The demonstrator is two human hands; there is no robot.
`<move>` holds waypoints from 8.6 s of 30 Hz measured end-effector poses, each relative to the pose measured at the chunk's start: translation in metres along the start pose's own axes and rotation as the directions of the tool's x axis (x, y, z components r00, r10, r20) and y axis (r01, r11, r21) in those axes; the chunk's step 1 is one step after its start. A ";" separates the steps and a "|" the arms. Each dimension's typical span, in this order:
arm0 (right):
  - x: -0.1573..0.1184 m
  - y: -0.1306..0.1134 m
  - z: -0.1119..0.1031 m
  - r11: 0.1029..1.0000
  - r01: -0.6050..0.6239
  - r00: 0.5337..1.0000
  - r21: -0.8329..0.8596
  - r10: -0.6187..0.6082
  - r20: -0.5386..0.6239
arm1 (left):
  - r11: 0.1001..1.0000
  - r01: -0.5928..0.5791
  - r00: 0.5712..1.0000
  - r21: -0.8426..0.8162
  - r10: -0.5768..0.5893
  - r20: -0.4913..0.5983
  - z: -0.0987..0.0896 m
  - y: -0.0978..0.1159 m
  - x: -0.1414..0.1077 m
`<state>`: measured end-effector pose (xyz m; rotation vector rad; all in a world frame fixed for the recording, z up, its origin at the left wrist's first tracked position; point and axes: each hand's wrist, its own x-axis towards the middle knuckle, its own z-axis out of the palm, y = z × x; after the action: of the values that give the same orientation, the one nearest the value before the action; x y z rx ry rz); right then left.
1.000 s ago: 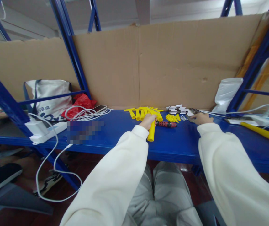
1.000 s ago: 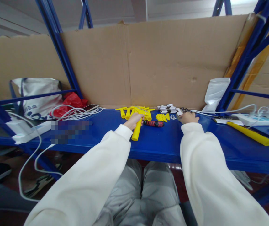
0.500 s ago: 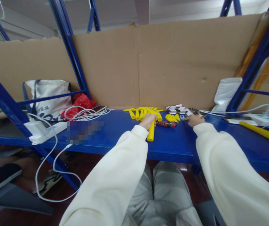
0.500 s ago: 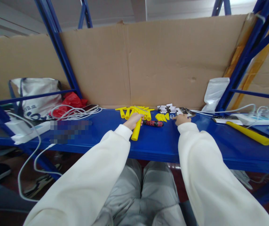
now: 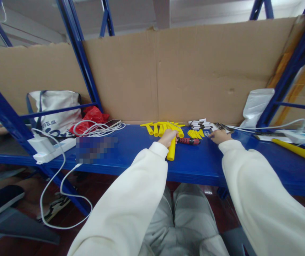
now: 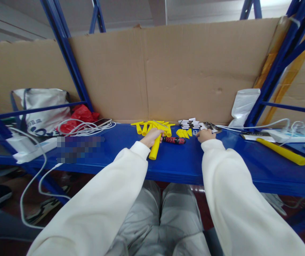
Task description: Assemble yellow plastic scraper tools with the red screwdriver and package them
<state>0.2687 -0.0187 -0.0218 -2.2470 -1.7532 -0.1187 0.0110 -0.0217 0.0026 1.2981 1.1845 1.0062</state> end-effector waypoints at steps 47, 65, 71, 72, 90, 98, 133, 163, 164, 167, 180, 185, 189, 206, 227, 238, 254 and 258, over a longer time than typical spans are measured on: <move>0.002 -0.048 0.001 0.639 0.497 0.867 0.587 -0.388 -0.311 | 0.562 -0.608 0.783 0.560 0.539 0.309 0.017 -0.011 -0.001; 0.008 -0.053 0.015 0.590 0.282 0.959 0.757 -0.157 -0.235 | 0.541 -0.611 0.775 0.578 0.558 0.297 0.015 -0.009 -0.001; 0.003 -0.049 0.007 0.648 0.264 0.962 0.714 -0.231 -0.145 | 0.553 -0.592 0.790 0.587 0.543 0.285 0.012 -0.010 0.001; 0.002 -0.049 0.006 0.649 0.272 0.960 0.710 -0.232 -0.156 | 0.560 -0.591 0.793 0.581 0.538 0.287 0.011 -0.011 0.001; 0.000 -0.051 0.007 0.588 0.322 0.944 0.743 -0.263 -0.201 | 0.404 -0.551 0.811 0.730 0.468 0.352 0.004 -0.010 -0.009; 0.016 -0.015 0.005 0.800 0.277 0.955 0.532 -0.165 -0.248 | 0.561 -0.609 0.773 0.561 0.580 0.258 0.001 -0.015 0.009; -0.005 -0.005 -0.001 0.995 -0.029 0.996 -0.100 0.021 -0.081 | 0.988 -0.152 0.972 -0.017 0.153 0.177 0.009 -0.004 -0.004; 0.008 -0.032 0.006 0.821 0.414 0.887 0.394 -0.267 -0.376 | 0.993 -0.029 0.954 -0.117 0.062 0.293 0.014 -0.004 -0.004; 0.007 -0.038 0.007 0.779 0.453 0.872 0.434 -0.286 -0.398 | 0.991 -0.029 0.951 -0.128 0.067 0.303 0.014 -0.005 -0.003; 0.002 -0.052 0.009 0.678 0.533 0.838 0.506 -0.339 -0.428 | 0.988 -0.041 0.936 -0.151 0.091 0.340 0.015 -0.007 -0.001; -0.003 -0.061 0.012 0.613 0.615 0.781 0.497 -0.381 -0.496 | 0.983 -0.080 0.904 -0.165 0.141 0.403 0.015 -0.012 0.004; -0.004 -0.062 0.012 0.614 0.614 0.780 0.495 -0.375 -0.502 | 0.984 -0.094 0.892 -0.154 0.152 0.425 0.014 -0.012 0.004; 0.000 -0.059 0.017 0.617 0.586 0.800 0.526 -0.338 -0.495 | 0.981 -0.088 0.885 -0.170 0.155 0.439 0.014 -0.012 0.004; 0.013 -0.054 0.029 0.600 0.328 0.944 0.730 -0.184 -0.274 | 0.968 -0.110 0.849 -0.224 0.209 0.485 0.011 -0.008 0.000; 0.007 -0.046 0.021 0.800 0.440 0.883 0.408 -0.301 -0.360 | 0.953 -0.062 0.975 -0.297 0.121 0.185 0.015 -0.002 -0.001; -0.020 -0.056 -0.007 0.852 0.417 0.865 0.316 -0.479 0.149 | 0.919 -0.062 0.997 -0.389 0.042 -0.060 0.013 -0.005 0.013; -0.017 -0.048 -0.012 0.836 0.338 0.873 0.431 -0.450 0.188 | 0.929 -0.060 0.994 -0.366 0.021 -0.110 0.013 -0.005 0.009; -0.020 -0.049 -0.016 0.746 0.207 0.918 0.633 -0.372 0.137 | 0.935 -0.062 0.994 -0.350 0.026 -0.105 0.012 -0.006 0.010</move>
<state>0.2185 -0.0306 -0.0030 -1.5550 -1.9031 0.6222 0.0239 -0.0143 -0.0049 1.0023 0.9935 1.2638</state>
